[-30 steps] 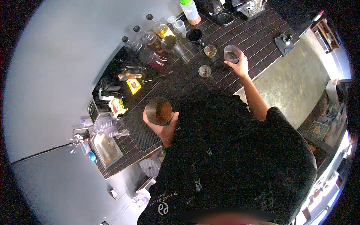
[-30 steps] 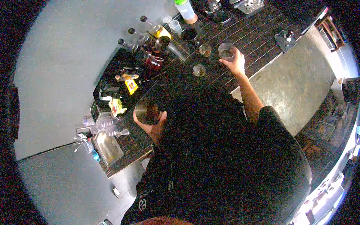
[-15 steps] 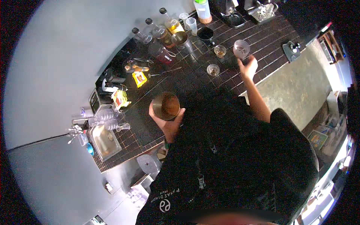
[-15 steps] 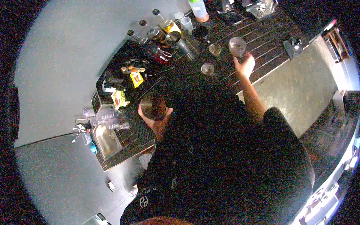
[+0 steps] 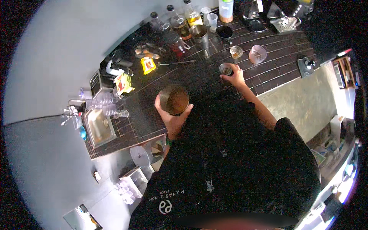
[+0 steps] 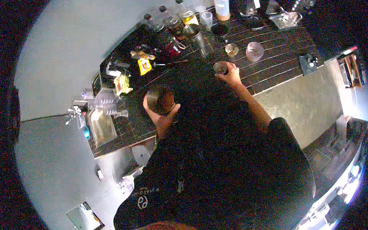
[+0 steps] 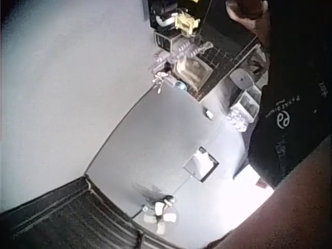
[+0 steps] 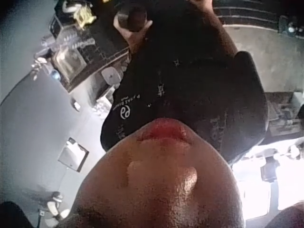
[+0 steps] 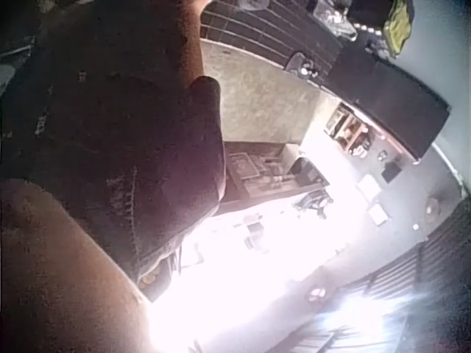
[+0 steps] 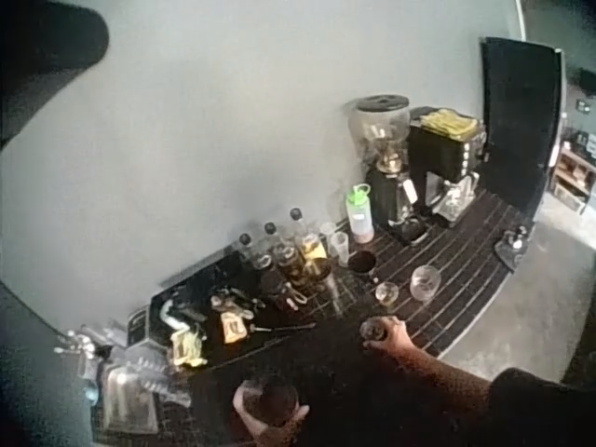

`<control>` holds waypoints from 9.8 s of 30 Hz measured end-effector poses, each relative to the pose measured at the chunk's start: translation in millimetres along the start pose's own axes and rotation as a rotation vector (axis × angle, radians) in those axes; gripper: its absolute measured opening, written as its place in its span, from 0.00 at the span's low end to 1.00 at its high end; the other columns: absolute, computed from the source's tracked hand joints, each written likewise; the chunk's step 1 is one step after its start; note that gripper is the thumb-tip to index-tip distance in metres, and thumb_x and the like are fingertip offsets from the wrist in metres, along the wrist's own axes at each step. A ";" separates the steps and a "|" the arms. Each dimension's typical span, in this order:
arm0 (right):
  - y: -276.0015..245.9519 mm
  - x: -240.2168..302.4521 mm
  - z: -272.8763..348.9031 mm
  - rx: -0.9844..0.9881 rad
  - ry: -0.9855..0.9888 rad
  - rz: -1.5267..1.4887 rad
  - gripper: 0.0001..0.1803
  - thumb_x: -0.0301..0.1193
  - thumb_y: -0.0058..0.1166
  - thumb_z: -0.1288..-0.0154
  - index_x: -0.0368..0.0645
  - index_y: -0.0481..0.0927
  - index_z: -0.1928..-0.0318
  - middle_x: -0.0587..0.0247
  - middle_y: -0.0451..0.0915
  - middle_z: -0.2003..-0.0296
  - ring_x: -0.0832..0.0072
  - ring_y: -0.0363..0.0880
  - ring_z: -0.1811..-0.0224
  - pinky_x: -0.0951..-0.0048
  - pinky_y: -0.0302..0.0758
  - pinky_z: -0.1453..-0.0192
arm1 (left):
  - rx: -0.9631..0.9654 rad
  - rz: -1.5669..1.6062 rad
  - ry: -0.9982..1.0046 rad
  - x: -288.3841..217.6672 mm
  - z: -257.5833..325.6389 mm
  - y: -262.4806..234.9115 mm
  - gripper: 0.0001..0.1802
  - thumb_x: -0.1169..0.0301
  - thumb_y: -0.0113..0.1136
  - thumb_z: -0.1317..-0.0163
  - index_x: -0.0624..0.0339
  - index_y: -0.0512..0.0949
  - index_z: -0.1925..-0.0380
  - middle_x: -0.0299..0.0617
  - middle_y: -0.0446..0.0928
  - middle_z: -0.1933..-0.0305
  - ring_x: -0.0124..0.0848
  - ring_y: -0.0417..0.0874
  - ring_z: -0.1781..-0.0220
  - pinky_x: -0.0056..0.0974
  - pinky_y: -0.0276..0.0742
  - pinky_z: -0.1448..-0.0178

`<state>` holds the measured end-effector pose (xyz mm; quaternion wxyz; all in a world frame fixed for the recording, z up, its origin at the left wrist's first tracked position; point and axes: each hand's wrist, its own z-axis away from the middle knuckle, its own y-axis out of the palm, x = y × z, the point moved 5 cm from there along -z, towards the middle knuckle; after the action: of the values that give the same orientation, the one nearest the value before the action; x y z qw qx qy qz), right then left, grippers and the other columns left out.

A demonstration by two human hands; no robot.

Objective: Preparing a drink by measuring liquid ingredients, using a handheld frother, and mixing in a shaker.

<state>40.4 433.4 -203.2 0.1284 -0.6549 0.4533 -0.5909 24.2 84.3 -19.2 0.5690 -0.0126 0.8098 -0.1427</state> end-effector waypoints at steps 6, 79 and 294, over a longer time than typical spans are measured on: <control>-11.9 42.0 -10.6 0.228 0.134 -0.447 0.36 0.33 0.80 0.49 0.44 0.78 0.39 0.65 0.86 0.54 0.76 0.84 0.53 0.68 0.79 0.46 | -0.019 -0.001 -0.041 -2.5 -3.2 -9.4 0.62 0.68 0.87 0.58 0.66 0.53 0.28 0.52 0.64 0.33 0.42 0.72 0.32 0.46 0.71 0.27; -115.2 239.8 -16.2 0.234 -0.355 -0.486 0.41 0.44 0.82 0.56 0.34 0.79 0.45 0.46 0.84 0.51 0.51 0.86 0.50 0.59 0.81 0.42 | 0.150 -0.714 0.708 -123.1 -72.8 24.8 0.39 0.78 0.67 0.59 0.50 0.78 0.39 0.48 0.73 0.35 0.53 0.74 0.33 0.64 0.59 0.27; -158.5 209.9 -6.3 0.265 -0.298 -0.395 0.40 0.33 0.82 0.56 0.38 0.77 0.42 0.51 0.84 0.51 0.56 0.85 0.50 0.61 0.80 0.43 | 0.099 -0.515 0.596 -114.1 -61.5 41.7 0.46 0.78 0.75 0.59 0.54 0.72 0.33 0.49 0.75 0.36 0.51 0.76 0.36 0.54 0.67 0.31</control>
<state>81.9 367.3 48.1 0.1605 -0.7876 0.2117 -0.5560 13.4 158.6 94.5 0.2545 -0.1457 0.9019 -0.3171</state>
